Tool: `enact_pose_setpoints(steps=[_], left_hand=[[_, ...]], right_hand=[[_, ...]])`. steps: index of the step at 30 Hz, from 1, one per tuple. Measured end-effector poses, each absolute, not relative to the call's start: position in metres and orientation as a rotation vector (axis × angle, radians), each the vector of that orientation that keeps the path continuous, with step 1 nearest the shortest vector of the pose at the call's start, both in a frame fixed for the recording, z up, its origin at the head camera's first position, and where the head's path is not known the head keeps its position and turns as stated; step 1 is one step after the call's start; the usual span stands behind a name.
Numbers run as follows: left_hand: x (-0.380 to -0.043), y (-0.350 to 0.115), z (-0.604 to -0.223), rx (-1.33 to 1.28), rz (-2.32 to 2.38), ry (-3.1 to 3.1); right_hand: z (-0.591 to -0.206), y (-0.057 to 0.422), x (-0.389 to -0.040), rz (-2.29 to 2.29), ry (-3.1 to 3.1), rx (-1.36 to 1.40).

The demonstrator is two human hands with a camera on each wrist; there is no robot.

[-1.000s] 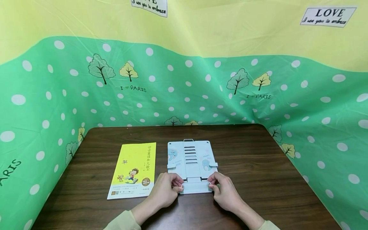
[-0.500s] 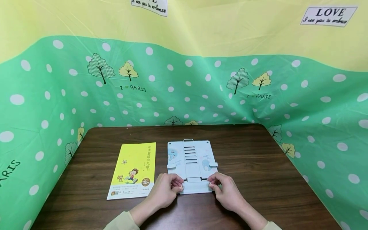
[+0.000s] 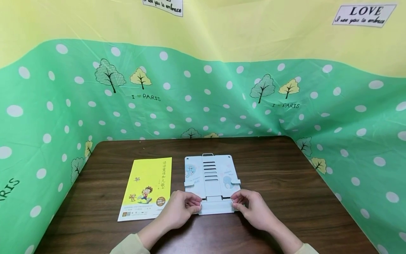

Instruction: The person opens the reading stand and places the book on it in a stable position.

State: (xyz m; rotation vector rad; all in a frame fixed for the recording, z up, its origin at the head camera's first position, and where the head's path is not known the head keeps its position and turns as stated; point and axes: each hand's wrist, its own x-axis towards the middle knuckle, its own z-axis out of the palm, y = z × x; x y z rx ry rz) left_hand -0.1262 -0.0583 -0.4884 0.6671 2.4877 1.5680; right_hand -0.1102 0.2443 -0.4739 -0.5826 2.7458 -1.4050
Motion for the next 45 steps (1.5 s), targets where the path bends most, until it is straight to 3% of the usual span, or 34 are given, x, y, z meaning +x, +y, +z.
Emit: enact_pose_setpoints(steps=[16,45], left_hand=[[-0.143,-0.078,-0.474,0.627,1.641,2.509],[-0.196,-0.094,-0.466,0.193,1.733,2.417]], right_hand=[[-0.459,0.263,-0.128,-1.486,2.753,-0.472],[-0.467,0.291,-0.182,-1.670,2.555,-0.155]])
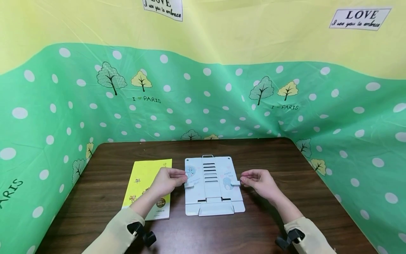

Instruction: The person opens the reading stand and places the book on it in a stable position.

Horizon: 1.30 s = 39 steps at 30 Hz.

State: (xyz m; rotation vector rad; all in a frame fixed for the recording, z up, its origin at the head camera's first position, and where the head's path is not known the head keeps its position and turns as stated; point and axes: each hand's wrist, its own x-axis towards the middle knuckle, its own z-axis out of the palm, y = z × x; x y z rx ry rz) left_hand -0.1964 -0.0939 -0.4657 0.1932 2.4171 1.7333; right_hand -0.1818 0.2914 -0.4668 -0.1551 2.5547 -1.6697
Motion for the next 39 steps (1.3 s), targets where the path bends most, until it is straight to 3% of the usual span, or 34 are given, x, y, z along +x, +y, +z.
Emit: enact_pose_setpoints(steps=[39], left_hand=[[-0.253,-0.094,-0.487,-0.110,1.878,2.163]], right_hand=[[-0.473,0.280,-0.245,-1.726,2.296,0.182]])
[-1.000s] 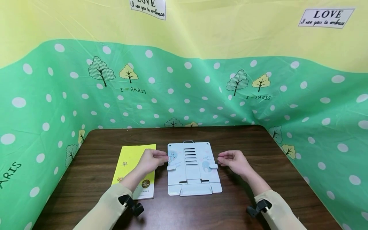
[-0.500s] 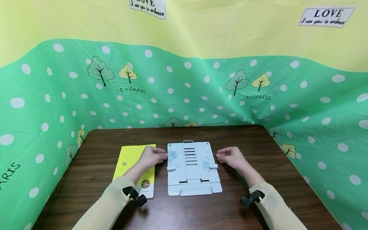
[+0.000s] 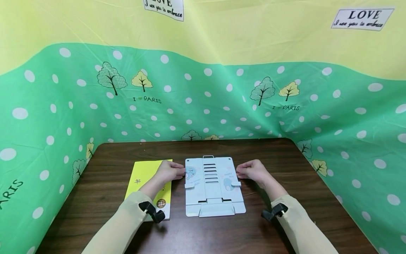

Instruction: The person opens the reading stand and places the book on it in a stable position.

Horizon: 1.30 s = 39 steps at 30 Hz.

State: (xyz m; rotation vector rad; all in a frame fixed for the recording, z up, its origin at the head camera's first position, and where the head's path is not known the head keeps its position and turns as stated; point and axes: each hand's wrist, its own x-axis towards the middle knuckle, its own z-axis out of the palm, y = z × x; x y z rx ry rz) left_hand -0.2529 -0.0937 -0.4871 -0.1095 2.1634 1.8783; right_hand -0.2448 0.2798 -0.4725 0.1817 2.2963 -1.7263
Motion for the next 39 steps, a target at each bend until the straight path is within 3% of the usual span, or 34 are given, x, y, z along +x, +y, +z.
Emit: enact_pose_setpoints(steps=[39], left_hand=[[-0.2557,-0.0844,-0.4849,-0.195,1.957,2.114]], right_hand=[[-0.4740,0.2717,-0.2529,-1.669,2.336,0.229]])
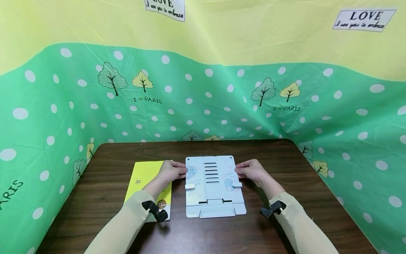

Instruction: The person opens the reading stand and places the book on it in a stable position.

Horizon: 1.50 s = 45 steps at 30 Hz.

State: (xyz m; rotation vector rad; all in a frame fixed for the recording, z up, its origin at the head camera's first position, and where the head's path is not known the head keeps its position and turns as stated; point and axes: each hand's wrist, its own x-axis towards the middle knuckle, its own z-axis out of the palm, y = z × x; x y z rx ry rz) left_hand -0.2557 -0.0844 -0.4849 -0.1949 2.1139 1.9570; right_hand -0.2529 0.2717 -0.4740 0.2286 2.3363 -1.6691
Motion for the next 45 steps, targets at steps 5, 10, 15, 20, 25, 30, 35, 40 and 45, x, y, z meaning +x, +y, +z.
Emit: enact_pose_setpoints(steps=[5,10,15,20,25,30,35,40,45], left_hand=[[-0.253,-0.083,-0.484,-0.193,1.980,2.121],[-0.250,-0.083,-0.482,-0.166,2.026,2.108],[-0.247,-0.083,-0.478,-0.120,2.062,2.105],[-0.244,-0.084,-0.473,-0.093,2.061,2.124],[-0.242,-0.084,-0.470,-0.071,2.057,2.147],[-0.238,-0.084,-0.466,-0.063,2.063,2.166],[-0.232,-0.084,-0.460,-0.053,2.050,2.199],[-0.226,-0.083,-0.453,-0.043,2.050,2.223],[-0.220,-0.083,-0.447,-0.002,2.057,2.256]], right_hand=[[-0.472,0.272,-0.250,-1.684,2.338,0.215],[-0.468,0.272,-0.247,-1.696,2.349,0.206],[-0.463,0.273,-0.244,-1.703,2.378,0.180],[-0.459,0.272,-0.240,-1.719,2.397,0.164],[-0.457,0.272,-0.237,-1.725,2.420,0.155],[-0.453,0.271,-0.232,-1.739,2.440,0.136],[-0.448,0.271,-0.225,-1.752,2.461,0.106],[-0.442,0.273,-0.219,-1.763,2.482,0.060],[-0.439,0.275,-0.215,-1.765,2.493,0.036]])
